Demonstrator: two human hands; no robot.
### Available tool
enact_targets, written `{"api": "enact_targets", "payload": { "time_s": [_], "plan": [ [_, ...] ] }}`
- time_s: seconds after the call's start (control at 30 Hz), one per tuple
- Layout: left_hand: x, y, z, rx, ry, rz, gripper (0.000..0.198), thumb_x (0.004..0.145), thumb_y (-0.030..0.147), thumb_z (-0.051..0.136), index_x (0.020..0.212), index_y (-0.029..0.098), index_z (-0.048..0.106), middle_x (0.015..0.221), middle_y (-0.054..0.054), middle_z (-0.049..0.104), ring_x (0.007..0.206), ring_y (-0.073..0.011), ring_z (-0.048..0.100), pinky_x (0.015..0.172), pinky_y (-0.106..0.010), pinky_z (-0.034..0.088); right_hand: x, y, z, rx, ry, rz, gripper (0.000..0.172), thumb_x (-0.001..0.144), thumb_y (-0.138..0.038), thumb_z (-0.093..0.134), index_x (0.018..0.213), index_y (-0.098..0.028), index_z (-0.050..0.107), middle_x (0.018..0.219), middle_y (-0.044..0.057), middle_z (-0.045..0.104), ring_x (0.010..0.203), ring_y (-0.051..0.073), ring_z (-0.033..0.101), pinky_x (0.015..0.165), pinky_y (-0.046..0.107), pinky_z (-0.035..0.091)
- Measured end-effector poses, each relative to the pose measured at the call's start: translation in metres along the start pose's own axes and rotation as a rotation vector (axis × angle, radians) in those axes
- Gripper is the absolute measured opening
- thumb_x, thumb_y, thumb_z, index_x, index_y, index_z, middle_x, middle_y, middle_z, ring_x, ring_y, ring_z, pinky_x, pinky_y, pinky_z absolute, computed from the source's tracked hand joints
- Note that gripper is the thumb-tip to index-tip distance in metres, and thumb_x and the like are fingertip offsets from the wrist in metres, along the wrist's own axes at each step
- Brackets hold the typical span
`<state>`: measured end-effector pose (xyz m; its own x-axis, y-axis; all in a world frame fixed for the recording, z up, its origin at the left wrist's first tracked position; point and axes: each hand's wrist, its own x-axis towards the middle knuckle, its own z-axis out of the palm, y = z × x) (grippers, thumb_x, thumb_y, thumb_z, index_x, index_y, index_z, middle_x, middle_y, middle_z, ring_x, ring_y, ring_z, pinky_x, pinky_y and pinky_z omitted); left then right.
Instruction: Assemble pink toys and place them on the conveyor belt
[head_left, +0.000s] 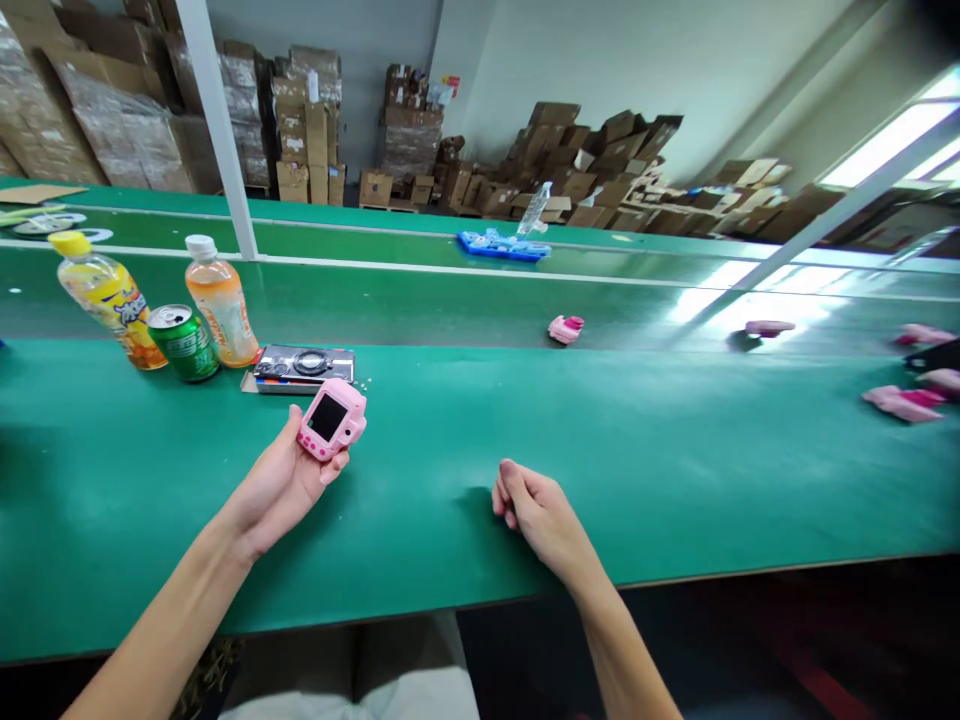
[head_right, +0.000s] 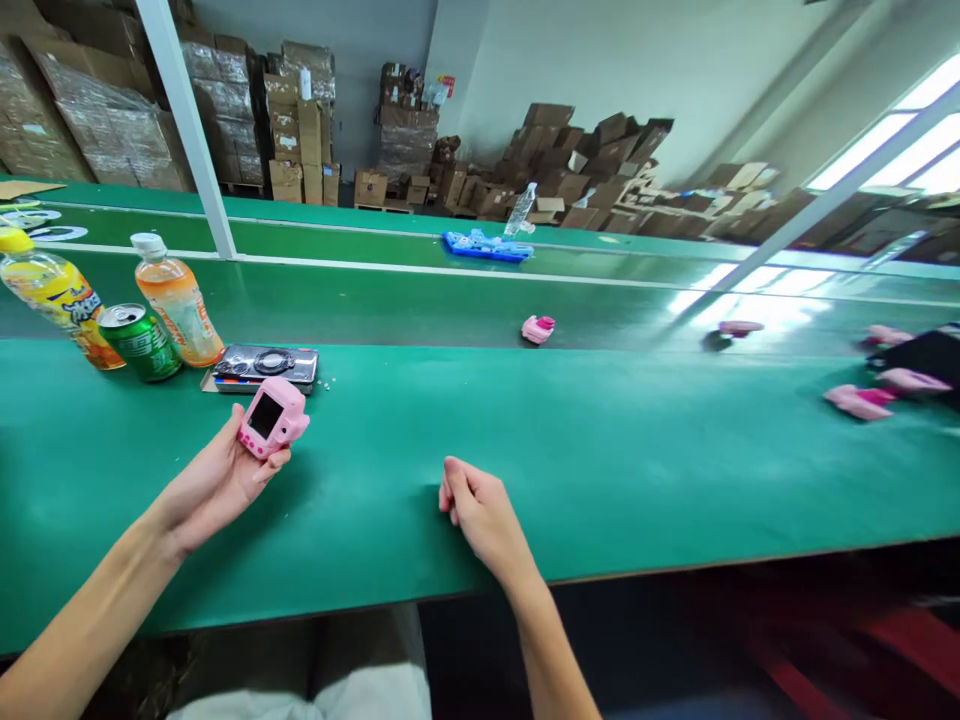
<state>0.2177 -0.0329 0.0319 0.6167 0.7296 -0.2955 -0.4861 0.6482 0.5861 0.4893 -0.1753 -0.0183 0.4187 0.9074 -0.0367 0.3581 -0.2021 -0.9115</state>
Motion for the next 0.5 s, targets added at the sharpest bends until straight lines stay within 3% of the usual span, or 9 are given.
{"api": "enact_targets", "payload": {
  "time_s": [0.07, 0.13, 0.2, 0.27, 0.4, 0.5],
  "plan": [
    [0.026, -0.006, 0.014, 0.058, -0.045, 0.036, 0.042, 0.109, 0.038, 0.032, 0.117, 0.013, 0.065, 0.099, -0.012, 0.07, 0.065, -0.0114, 0.06, 0.055, -0.02, 0.05, 0.003, 0.012, -0.014, 0.001, 0.006, 0.01, 0.066, 0.09, -0.083, 0.042, 0.07, -0.021, 0.053, 0.052, -0.003, 0.047, 0.045, 0.011, 0.039, 0.046, 0.025, 0.032],
    [0.061, -0.016, 0.026, 0.238, -0.044, 0.145, 0.037, 0.107, 0.039, 0.039, 0.11, 0.012, 0.064, 0.102, -0.014, 0.069, 0.07, -0.0133, 0.062, 0.061, -0.023, 0.052, 0.003, 0.019, -0.02, 0.064, 0.004, -0.007, 0.061, 0.094, -0.078, 0.042, 0.095, -0.021, 0.061, 0.061, -0.004, 0.051, 0.046, 0.01, 0.038, 0.046, 0.024, 0.033],
    [0.104, -0.027, 0.036, 0.47, -0.001, 0.301, 0.035, 0.105, 0.045, 0.044, 0.104, 0.014, 0.061, 0.1, -0.013, 0.068, 0.079, -0.0167, 0.064, 0.072, -0.029, 0.055, 0.001, 0.021, -0.021, 0.111, -0.013, -0.015, 0.056, 0.098, -0.071, 0.042, 0.123, -0.022, 0.057, 0.074, -0.004, 0.053, 0.049, 0.009, 0.039, 0.049, 0.024, 0.036],
    [0.151, -0.036, 0.044, 0.648, 0.052, 0.433, 0.031, 0.102, 0.047, 0.048, 0.098, 0.017, 0.054, 0.096, -0.01, 0.064, 0.086, -0.0191, 0.064, 0.084, -0.036, 0.055, -0.002, 0.022, -0.021, 0.128, -0.025, -0.008, 0.053, 0.102, -0.063, 0.042, 0.137, -0.024, 0.052, 0.082, -0.003, 0.052, 0.052, 0.009, 0.04, 0.051, 0.023, 0.038],
    [0.235, -0.043, 0.056, 0.92, 0.127, 0.615, 0.028, 0.088, 0.033, 0.071, 0.089, 0.021, 0.046, 0.096, -0.002, 0.053, 0.097, -0.0194, 0.057, 0.102, -0.042, 0.046, -0.003, 0.028, -0.022, 0.101, -0.019, -0.028, 0.049, 0.101, -0.057, 0.048, 0.138, -0.026, 0.057, 0.093, 0.001, 0.055, 0.06, 0.01, 0.044, 0.055, 0.023, 0.04],
    [0.28, -0.041, 0.063, 1.121, 0.122, 0.704, 0.026, 0.085, 0.028, 0.074, 0.093, 0.018, 0.052, 0.108, -0.004, 0.053, 0.105, -0.0214, 0.054, 0.105, -0.045, 0.043, -0.001, 0.032, -0.024, 0.065, -0.032, -0.061, 0.048, 0.102, -0.058, 0.046, 0.129, -0.025, 0.066, 0.089, 0.004, 0.06, 0.066, 0.013, 0.049, 0.058, 0.023, 0.042]
  ]
}}
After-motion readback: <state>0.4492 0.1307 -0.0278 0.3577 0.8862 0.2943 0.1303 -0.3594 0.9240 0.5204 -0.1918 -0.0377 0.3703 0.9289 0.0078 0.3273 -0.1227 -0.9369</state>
